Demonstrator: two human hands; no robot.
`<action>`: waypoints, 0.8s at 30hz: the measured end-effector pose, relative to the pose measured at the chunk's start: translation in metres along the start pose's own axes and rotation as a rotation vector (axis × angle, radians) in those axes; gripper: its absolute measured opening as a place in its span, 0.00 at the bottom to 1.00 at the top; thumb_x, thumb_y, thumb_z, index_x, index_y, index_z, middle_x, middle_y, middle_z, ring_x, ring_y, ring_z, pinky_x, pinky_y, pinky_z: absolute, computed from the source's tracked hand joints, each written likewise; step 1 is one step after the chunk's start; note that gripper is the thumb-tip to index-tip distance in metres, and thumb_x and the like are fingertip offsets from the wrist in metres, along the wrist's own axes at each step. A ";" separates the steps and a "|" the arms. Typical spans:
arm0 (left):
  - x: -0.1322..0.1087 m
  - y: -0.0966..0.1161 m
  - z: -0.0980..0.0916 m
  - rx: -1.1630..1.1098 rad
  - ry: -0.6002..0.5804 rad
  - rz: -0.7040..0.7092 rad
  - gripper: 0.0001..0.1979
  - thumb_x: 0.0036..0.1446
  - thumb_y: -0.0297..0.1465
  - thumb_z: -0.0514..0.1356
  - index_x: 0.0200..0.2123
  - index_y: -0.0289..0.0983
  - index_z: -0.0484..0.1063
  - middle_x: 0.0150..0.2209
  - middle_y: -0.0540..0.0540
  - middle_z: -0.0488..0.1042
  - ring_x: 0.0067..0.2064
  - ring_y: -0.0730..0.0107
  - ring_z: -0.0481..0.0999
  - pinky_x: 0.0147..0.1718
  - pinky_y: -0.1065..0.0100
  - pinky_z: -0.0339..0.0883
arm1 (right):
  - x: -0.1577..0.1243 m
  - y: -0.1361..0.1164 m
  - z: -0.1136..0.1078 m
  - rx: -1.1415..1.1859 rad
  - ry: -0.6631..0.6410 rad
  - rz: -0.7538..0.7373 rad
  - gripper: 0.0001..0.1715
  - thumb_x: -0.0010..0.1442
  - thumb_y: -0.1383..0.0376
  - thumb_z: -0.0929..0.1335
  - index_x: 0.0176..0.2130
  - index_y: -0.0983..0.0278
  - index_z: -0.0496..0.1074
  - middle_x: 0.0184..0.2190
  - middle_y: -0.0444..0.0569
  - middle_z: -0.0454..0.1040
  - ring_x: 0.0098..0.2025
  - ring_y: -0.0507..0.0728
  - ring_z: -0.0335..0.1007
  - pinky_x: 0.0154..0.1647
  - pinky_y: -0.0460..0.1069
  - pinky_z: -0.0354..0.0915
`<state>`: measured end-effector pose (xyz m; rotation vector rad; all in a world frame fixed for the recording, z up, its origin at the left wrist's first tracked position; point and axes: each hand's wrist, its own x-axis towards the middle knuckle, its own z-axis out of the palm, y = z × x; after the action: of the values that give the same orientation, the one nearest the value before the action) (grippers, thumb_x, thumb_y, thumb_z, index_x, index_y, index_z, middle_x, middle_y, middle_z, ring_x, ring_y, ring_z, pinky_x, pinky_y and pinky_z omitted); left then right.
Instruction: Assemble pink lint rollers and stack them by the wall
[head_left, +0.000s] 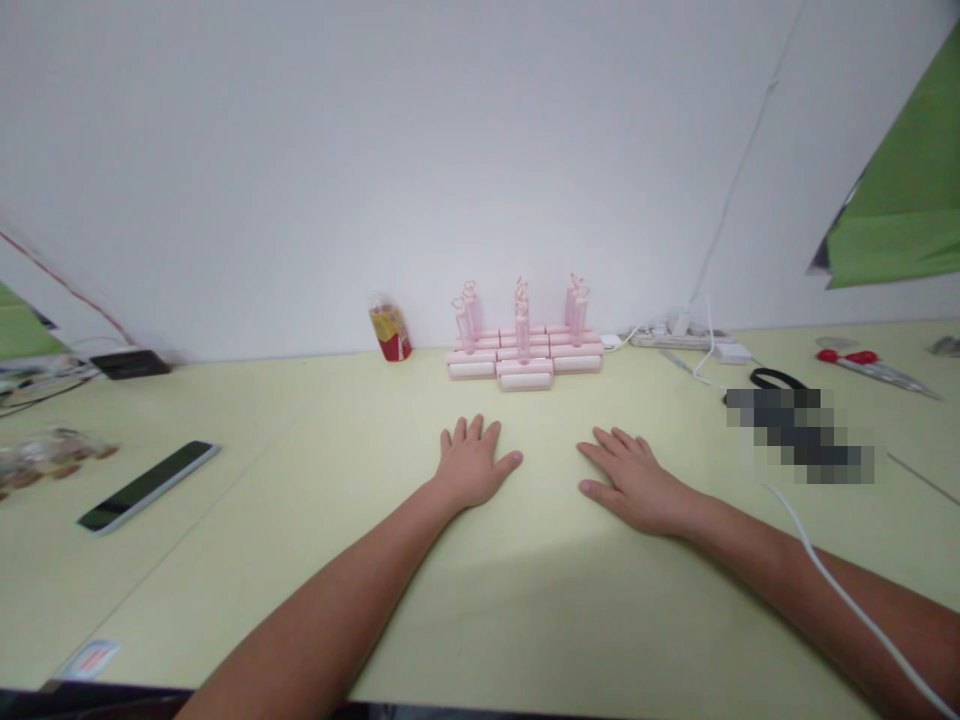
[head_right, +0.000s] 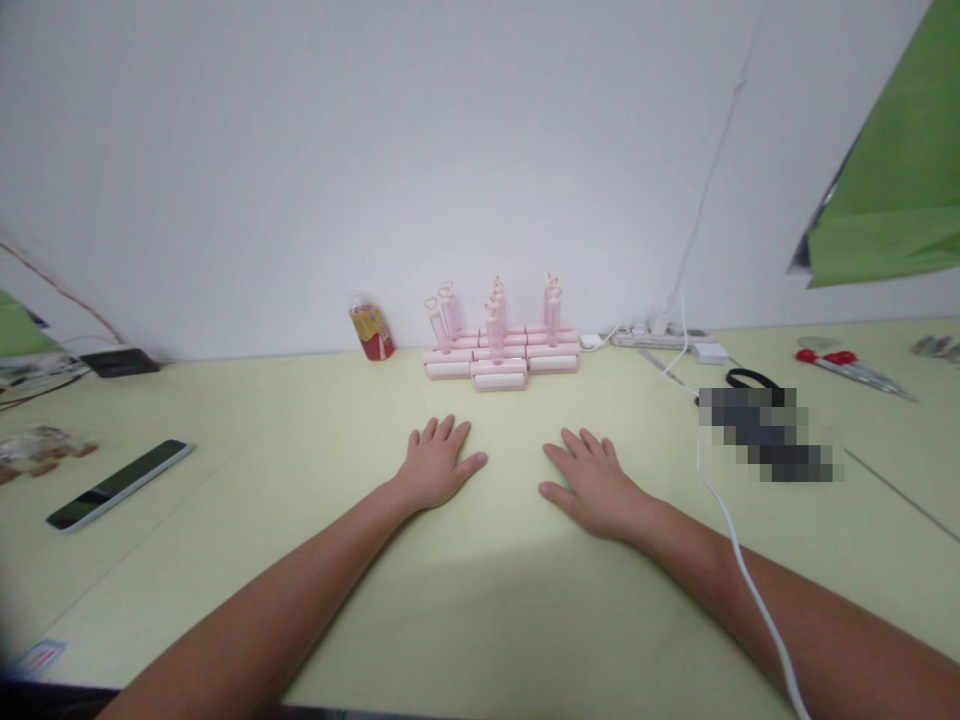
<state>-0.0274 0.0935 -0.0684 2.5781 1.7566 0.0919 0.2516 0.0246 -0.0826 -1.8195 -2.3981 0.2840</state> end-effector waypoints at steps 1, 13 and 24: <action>0.000 0.000 0.000 0.001 0.003 0.002 0.44 0.58 0.62 0.36 0.68 0.41 0.52 0.70 0.35 0.49 0.69 0.36 0.46 0.62 0.37 0.42 | 0.000 0.000 -0.001 0.001 -0.003 -0.002 0.40 0.66 0.43 0.57 0.68 0.61 0.55 0.71 0.61 0.46 0.71 0.75 0.38 0.66 0.71 0.42; 0.001 -0.001 0.001 0.016 0.025 0.014 0.43 0.59 0.62 0.37 0.67 0.42 0.54 0.69 0.35 0.51 0.69 0.37 0.48 0.61 0.38 0.44 | -0.001 0.001 -0.001 0.003 0.010 -0.017 0.40 0.65 0.44 0.57 0.68 0.60 0.56 0.71 0.59 0.48 0.71 0.76 0.39 0.66 0.70 0.42; 0.001 -0.001 0.001 0.015 0.015 0.004 0.42 0.59 0.61 0.38 0.67 0.43 0.54 0.70 0.37 0.50 0.69 0.38 0.47 0.62 0.38 0.43 | -0.002 -0.001 -0.004 -0.007 0.005 -0.025 0.40 0.66 0.44 0.57 0.68 0.60 0.57 0.71 0.60 0.48 0.71 0.76 0.40 0.66 0.70 0.43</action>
<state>-0.0273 0.0951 -0.0694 2.5983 1.7646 0.0990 0.2524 0.0230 -0.0787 -1.7895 -2.4196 0.2682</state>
